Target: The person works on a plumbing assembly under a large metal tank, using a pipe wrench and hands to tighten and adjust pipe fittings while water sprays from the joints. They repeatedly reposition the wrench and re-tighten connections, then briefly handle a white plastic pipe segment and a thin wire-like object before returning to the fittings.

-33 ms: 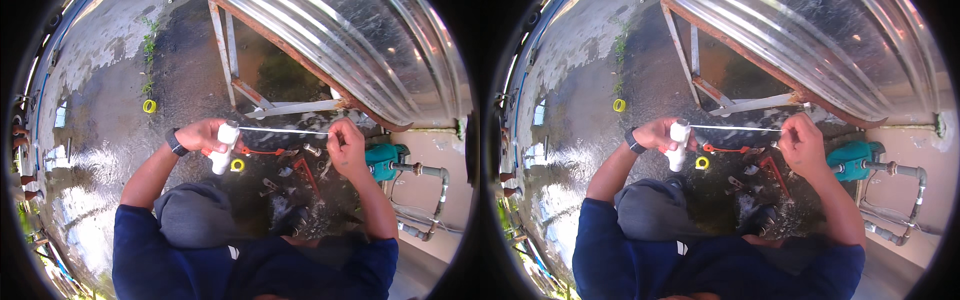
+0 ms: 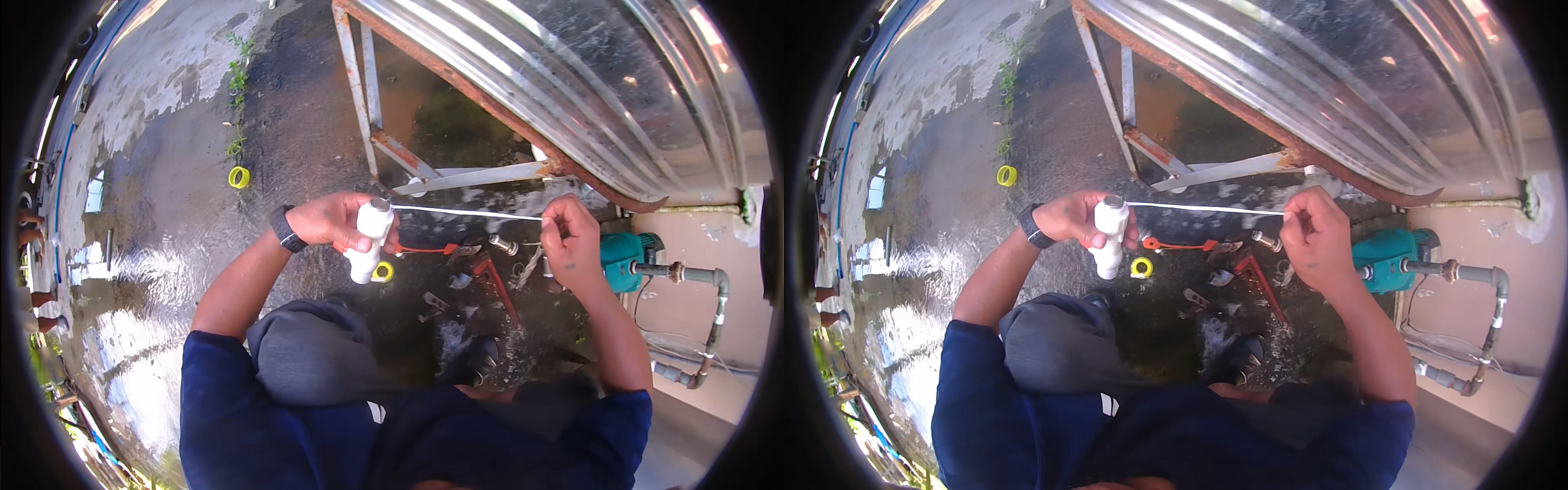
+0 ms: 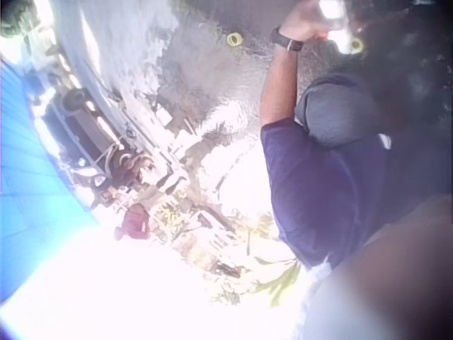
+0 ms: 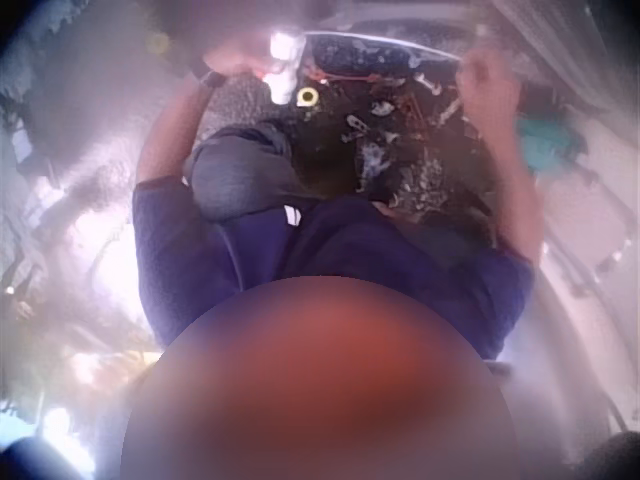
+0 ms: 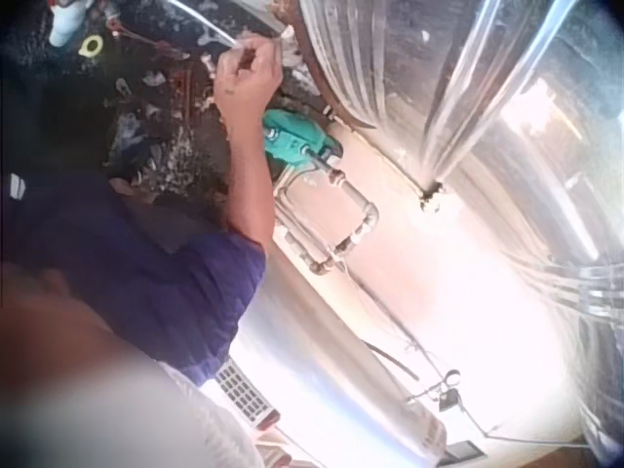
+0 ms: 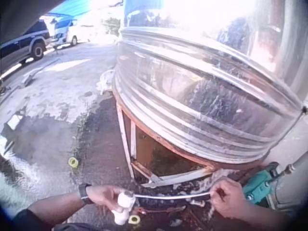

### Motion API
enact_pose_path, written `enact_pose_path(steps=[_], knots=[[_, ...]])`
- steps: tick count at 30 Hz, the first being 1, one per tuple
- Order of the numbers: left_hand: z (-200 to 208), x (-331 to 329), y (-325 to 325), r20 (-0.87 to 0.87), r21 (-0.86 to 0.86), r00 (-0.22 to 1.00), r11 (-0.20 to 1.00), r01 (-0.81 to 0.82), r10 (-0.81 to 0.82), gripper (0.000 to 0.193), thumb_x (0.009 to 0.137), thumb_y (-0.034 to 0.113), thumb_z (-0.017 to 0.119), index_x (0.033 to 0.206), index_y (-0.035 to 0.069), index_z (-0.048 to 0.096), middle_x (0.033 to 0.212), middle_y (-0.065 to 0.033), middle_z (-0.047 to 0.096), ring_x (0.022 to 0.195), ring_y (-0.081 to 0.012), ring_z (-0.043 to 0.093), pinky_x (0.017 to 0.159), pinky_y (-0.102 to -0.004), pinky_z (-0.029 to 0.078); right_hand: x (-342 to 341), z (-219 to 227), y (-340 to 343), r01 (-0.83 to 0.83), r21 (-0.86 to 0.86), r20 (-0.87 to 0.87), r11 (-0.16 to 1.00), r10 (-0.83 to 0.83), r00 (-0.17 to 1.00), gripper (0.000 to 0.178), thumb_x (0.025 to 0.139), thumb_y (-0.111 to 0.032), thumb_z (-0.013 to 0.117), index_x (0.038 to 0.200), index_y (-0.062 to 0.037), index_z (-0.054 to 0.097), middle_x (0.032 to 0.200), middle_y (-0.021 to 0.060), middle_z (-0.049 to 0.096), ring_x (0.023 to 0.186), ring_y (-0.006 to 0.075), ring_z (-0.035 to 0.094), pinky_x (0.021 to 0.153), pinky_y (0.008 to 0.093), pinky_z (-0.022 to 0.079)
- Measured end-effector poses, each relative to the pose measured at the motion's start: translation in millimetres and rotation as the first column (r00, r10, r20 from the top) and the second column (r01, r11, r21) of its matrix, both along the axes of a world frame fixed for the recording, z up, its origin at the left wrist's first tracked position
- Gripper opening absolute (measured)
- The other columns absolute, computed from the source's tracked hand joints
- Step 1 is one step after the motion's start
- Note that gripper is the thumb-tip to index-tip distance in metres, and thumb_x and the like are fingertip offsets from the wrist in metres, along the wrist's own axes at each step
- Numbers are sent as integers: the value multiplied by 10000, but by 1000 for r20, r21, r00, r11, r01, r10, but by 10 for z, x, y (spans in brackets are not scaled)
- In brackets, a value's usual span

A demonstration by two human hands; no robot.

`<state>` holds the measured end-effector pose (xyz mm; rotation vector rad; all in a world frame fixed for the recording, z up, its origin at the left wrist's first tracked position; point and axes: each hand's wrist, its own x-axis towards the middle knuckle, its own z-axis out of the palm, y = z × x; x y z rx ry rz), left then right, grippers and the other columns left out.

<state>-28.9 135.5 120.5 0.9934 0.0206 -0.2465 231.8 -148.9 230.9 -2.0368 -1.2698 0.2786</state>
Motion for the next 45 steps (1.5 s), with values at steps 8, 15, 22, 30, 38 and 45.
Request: enact_pose_path(steps=[8,15,22,30,38,45], knots=[[1127,1118,-566,-239,600,812,577,555,-533,526,799,110,837,1243,-24,588,1125,-160,730,1037,-233,703,857,-368,547,751,233,-1168,287,111,-314,952,-240,919,40,1003,-61,532,976,-55,561,770,-14,541,650,59,514,595,226,432],[1042,1606,-1243,-352,908,786,20,419,-509,383,922,334,660,1053,-26,679,971,-219,696,873,-364,675,768,-414,511,1237,395,-1749,462,265,-241,846,-406,882,72,996,-88,557,990,-42,613,747,-10,586,661,63,529,614,223,434],[224,1502,-1344,-231,132,942,951,280,-245,476,964,351,600,1270,-12,569,1105,-121,672,988,-210,640,832,-381,537,1610,611,-1844,326,357,-180,876,-278,944,90,1001,-118,566,984,-46,618,747,-10,587,678,72,538,644,237,443],[170,1421,-1334,-59,188,994,979,-77,89,483,854,267,803,1190,15,564,1048,-101,691,829,-139,664,664,-288,560,1716,678,-2096,504,339,-119,794,-495,861,120,1007,-158,567,976,-55,621,736,-17,573,667,81,522,636,238,426],[184,1506,-1076,-53,-151,986,977,147,-157,562,945,362,665,1334,-11,506,1048,-184,684,903,-225,686,685,-303,553,1801,407,-2438,610,436,-305,661,-530,791,140,996,-147,564,1006,-25,631,731,11,568,661,101,529,625,252,422],[94,1417,-924,90,523,942,820,232,-324,539,833,202,853,1240,15,553,947,-7,632,886,-98,613,771,-265,502,1863,266,-2452,714,369,-293,595,-654,697,171,984,-141,585,1015,24,621,705,14,544,636,107,533,576,264,432]])
